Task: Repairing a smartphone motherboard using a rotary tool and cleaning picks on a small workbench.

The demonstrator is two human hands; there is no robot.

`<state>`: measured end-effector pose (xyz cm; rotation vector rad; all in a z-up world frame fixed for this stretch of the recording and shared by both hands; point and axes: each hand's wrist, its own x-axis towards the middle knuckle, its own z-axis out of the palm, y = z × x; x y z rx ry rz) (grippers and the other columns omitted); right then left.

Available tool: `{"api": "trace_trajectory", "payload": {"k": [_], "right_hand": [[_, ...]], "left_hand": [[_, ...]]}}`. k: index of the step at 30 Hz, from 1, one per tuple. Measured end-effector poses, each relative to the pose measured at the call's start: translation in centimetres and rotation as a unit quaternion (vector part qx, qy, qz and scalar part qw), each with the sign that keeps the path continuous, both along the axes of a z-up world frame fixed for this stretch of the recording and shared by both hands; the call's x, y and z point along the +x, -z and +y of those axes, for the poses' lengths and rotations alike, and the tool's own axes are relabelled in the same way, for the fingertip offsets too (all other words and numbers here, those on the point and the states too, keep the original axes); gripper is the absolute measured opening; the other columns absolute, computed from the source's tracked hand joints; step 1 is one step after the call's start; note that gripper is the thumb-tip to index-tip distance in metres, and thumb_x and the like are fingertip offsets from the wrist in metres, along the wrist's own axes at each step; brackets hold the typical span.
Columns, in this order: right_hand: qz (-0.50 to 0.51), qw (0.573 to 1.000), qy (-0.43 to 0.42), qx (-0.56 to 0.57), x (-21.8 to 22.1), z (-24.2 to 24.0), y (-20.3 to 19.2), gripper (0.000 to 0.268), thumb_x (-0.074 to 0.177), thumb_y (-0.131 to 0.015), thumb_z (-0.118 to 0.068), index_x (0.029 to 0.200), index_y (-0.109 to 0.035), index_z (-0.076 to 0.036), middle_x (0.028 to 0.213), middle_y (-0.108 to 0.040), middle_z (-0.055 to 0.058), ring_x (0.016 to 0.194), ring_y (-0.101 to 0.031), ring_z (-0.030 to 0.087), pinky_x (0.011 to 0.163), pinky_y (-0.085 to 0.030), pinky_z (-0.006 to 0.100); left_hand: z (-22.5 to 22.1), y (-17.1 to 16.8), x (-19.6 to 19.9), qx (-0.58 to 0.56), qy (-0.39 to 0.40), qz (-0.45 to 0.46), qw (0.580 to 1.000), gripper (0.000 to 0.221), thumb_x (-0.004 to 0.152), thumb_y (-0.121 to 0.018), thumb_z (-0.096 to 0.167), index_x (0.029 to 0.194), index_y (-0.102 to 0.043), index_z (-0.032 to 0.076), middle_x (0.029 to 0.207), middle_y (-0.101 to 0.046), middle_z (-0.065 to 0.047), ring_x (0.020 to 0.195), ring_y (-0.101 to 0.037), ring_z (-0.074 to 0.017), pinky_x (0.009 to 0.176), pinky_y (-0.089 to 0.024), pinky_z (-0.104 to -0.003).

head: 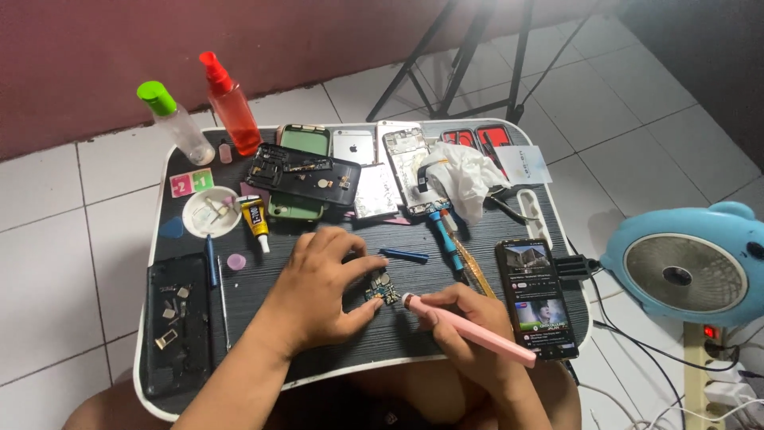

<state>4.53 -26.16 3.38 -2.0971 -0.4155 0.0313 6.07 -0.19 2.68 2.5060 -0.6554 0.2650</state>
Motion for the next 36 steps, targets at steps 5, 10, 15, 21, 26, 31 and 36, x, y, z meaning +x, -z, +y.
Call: {"api": "trace_trajectory", "payload": {"k": [5,10,15,21,26,31,36], "right_hand": [[0.025,0.999,0.002,0.046,-0.2,0.7,-0.7,0.029,0.089,-0.065,-0.034,0.095,-0.076,-0.008,0.076,-0.085,0.003,0.068,-0.082,0.013,0.063,-0.062,0.025],[0.025,0.998,-0.028,0.044,-0.4,0.7,-1.1,0.034,0.092,-0.060,-0.039,0.094,-0.075,-0.009,0.074,-0.082,0.002,0.070,-0.076,0.012,0.066,-0.058,0.026],[0.026,0.993,-0.077,0.091,-0.4,0.5,-0.8,0.033,0.093,-0.061,-0.035,0.100,-0.074,-0.005,0.091,-0.084,0.010,0.076,-0.083,0.017,0.066,-0.066,0.027],[0.019,0.992,-0.085,0.088,-0.6,0.6,-1.0,0.031,0.095,-0.061,-0.033,0.099,-0.073,-0.005,0.092,-0.083,0.010,0.076,-0.084,0.019,0.067,-0.066,0.027],[0.045,0.991,-0.075,0.103,-0.6,0.6,-1.2,0.035,0.092,-0.062,-0.036,0.097,-0.074,-0.004,0.089,-0.082,0.011,0.080,-0.083,0.021,0.068,-0.065,0.028],[0.029,0.994,-0.068,0.079,-0.3,0.7,-1.2,0.036,0.092,-0.061,-0.038,0.096,-0.075,-0.005,0.081,-0.083,0.008,0.074,-0.080,0.017,0.068,-0.062,0.028],[0.024,0.993,-0.070,0.097,-0.7,0.9,-1.6,0.029,0.093,-0.061,-0.033,0.099,-0.072,-0.006,0.085,-0.082,0.007,0.077,-0.078,0.015,0.067,-0.062,0.028]], "left_hand": [[0.0,0.0,0.0,-0.008,-0.008,-0.044,0.999,0.051,0.076,-0.075,0.047,0.119,-0.073,0.019,0.113,-0.063,-0.006,0.112,-0.053,-0.0297,0.095,-0.040,-0.049],[0.1,0.8,-1.0,-0.008,-0.013,-0.089,0.996,0.045,0.077,-0.074,0.044,0.116,-0.075,0.021,0.112,-0.067,-0.004,0.111,-0.057,-0.0280,0.091,-0.042,-0.046],[0.0,0.9,-3.6,-0.043,-0.069,-0.014,0.997,0.043,0.083,-0.075,0.034,0.121,-0.072,0.014,0.117,-0.065,-0.007,0.114,-0.058,-0.0280,0.095,-0.048,-0.046],[-0.8,0.6,-4.2,-0.058,-0.091,-0.024,0.994,0.042,0.079,-0.071,0.024,0.119,-0.071,0.011,0.111,-0.062,-0.007,0.106,-0.060,-0.0280,0.089,-0.051,-0.045],[-1.4,0.4,-4.6,-0.079,-0.107,-0.011,0.991,0.042,0.080,-0.069,0.021,0.120,-0.069,0.009,0.116,-0.063,-0.008,0.110,-0.061,-0.0305,0.102,-0.046,-0.047],[-1.2,0.0,-4.7,-0.069,-0.098,-0.046,0.992,0.041,0.080,-0.069,0.019,0.120,-0.069,0.007,0.114,-0.064,-0.011,0.107,-0.063,-0.0311,0.111,-0.043,-0.050],[-1.4,-0.4,-4.9,-0.056,-0.109,-0.004,0.992,0.039,0.085,-0.067,0.023,0.120,-0.069,0.005,0.113,-0.059,-0.009,0.113,-0.056,-0.0300,0.096,-0.050,-0.046]]}}
